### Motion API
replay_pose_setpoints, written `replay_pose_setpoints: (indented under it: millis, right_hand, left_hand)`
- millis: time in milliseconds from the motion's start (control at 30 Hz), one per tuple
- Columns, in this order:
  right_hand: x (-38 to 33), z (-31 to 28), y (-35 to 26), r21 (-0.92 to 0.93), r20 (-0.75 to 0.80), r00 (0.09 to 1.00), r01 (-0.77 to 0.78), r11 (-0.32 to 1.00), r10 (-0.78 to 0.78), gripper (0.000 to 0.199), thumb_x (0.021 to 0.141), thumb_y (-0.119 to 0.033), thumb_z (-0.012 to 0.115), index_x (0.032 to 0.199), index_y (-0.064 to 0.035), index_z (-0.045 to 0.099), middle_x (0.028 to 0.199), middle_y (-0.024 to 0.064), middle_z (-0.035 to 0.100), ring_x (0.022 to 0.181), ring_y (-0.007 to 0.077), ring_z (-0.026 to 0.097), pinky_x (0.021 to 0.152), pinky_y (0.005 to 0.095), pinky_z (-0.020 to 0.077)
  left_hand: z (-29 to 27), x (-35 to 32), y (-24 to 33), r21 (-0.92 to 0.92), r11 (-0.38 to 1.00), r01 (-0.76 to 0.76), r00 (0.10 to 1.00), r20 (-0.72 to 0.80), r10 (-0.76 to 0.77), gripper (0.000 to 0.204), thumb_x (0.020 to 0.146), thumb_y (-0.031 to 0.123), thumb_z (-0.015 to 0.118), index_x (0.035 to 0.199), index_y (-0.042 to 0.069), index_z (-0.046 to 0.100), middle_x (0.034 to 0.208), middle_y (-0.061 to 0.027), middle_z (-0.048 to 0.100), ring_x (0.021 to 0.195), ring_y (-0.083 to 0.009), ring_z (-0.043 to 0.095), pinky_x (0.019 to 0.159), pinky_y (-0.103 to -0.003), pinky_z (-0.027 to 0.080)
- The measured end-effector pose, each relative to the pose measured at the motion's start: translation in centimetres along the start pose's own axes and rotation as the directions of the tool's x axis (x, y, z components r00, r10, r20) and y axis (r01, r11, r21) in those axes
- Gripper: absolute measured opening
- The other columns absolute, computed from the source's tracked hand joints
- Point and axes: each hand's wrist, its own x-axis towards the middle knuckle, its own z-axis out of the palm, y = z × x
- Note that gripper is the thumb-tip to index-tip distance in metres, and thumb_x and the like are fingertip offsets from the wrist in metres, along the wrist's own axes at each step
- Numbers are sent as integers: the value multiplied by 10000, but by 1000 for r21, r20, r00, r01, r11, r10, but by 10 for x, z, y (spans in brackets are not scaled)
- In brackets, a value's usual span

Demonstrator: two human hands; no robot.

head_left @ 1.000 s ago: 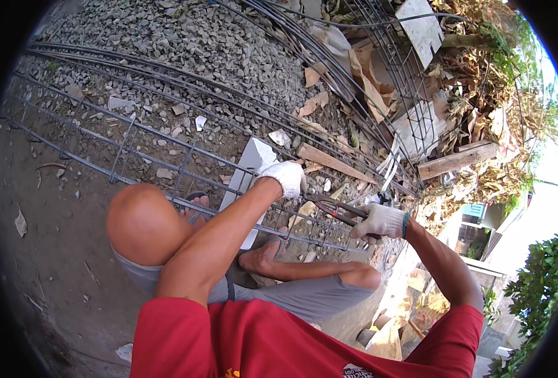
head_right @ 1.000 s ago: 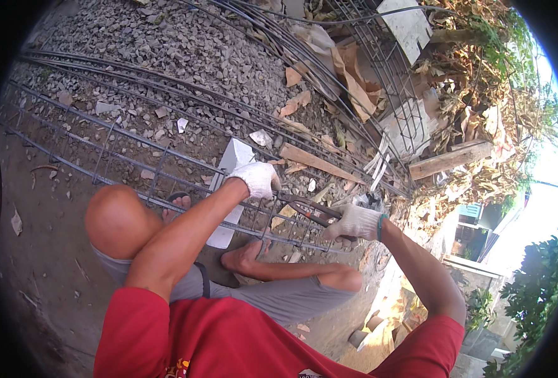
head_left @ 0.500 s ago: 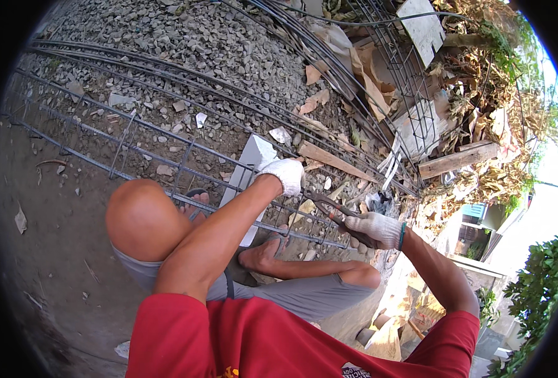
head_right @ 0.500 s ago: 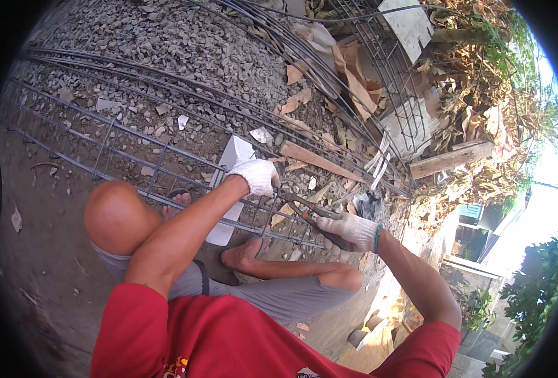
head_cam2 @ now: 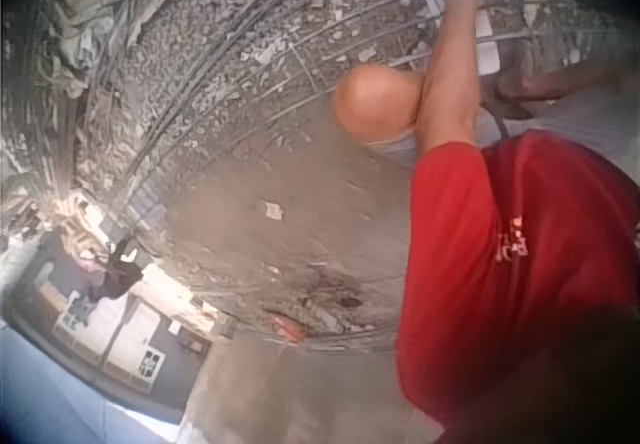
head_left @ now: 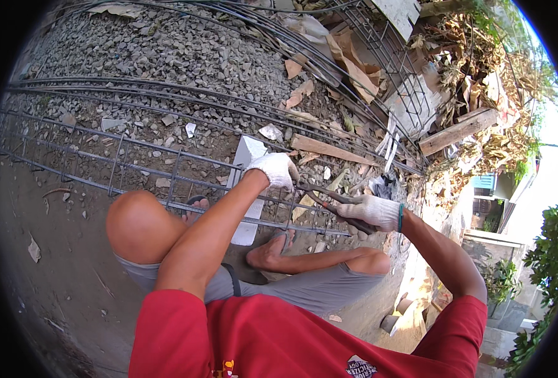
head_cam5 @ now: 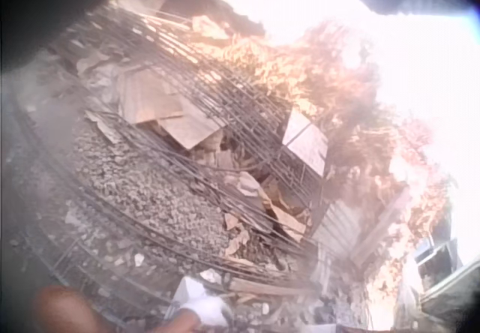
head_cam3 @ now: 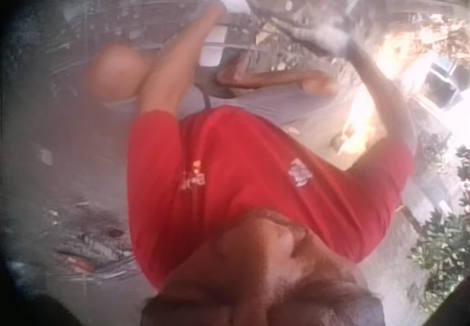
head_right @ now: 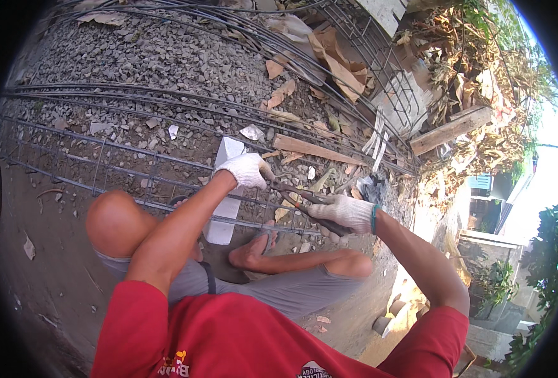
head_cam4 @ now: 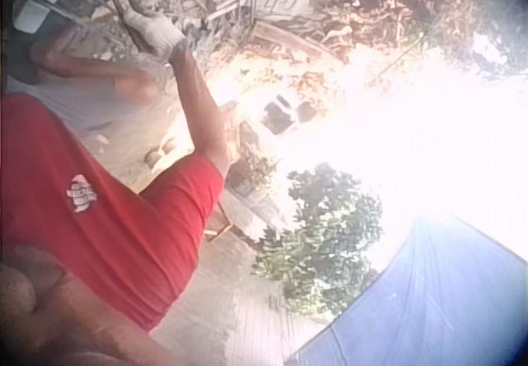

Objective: The person sits on the ground and ties a grid of steel rebar using wire and pliers. They repeatedly pick up wire, wrap it around the intersections of the rebar, and twist it tight with pliers to secure the mesh structure.

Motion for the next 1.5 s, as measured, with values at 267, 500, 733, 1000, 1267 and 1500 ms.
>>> replay_pose_setpoints:
  millis: [267, 500, 733, 1000, 1267, 1500]
  right_hand:
    - [30, 103, 96, 815, 65, 925, 167, 555, -374, 475, 1073, -204, 587, 1495, -114, 389, 1108, 187, 696, 847, 320, 764, 630, 444, 670]
    - [-55, 199, 221, 924, -294, 784, 379, 48, -547, 718, 1052, -256, 630, 1647, -141, 244, 1233, 168, 674, 941, 257, 737, 702, 371, 654]
    - [-81, 257, 395, 665, -736, 619, 736, 125, 275, 591, 1057, -232, 577, 1601, -121, 374, 1032, 71, 720, 800, 105, 663, 707, 276, 552]
    - [79, 461, 465, 755, -480, 687, 6, 656, 545, 736, 954, -530, 629, 1591, -227, 418, 1492, 250, 549, 1329, 429, 575, 1097, 489, 476]
    - [132, 694, 616, 891, 450, 300, -210, -402, 841, 818, 918, -493, 667, 1582, -94, 404, 1542, 276, 492, 1385, 417, 544, 1138, 479, 471]
    - [176, 820, 628, 639, 676, 426, 69, -766, 601, 1172, 835, -412, 833, 1671, -54, 94, 1674, 225, 319, 1484, 384, 427, 1200, 447, 399]
  left_hand:
    - [-8, 0, 10, 62, 998, 10, 999, 48, -13, 445, 799, 195, 752, 1233, 98, 770, 1223, -129, 764, 1137, -254, 727, 1008, -342, 549]
    - [21, -22, 86, 214, 974, 67, 989, -144, -36, 419, 863, 350, 764, 1111, 14, 790, 1062, -183, 771, 962, -265, 735, 870, -360, 551]
    - [33, -2, 29, 109, 993, 45, 961, -276, -13, 344, 917, 207, 782, 1075, -95, 740, 897, -91, 744, 829, -156, 651, 811, -314, 534]
    - [23, 13, 51, -21, 906, 422, 897, -136, -421, 346, 941, 224, 757, 1258, 92, 714, 784, 66, 609, 558, -43, 438, 458, -213, 272]
    - [24, 4, 40, 163, 921, 354, 934, -117, -339, 499, 1029, 334, 676, 1442, 62, 606, 970, 14, 648, 764, -50, 526, 671, -216, 416]
    - [62, 1, 81, 721, 651, 238, 970, -207, -126, 876, 826, 445, 784, 1507, -21, 490, 1252, -237, 703, 1123, -333, 687, 981, -399, 521]
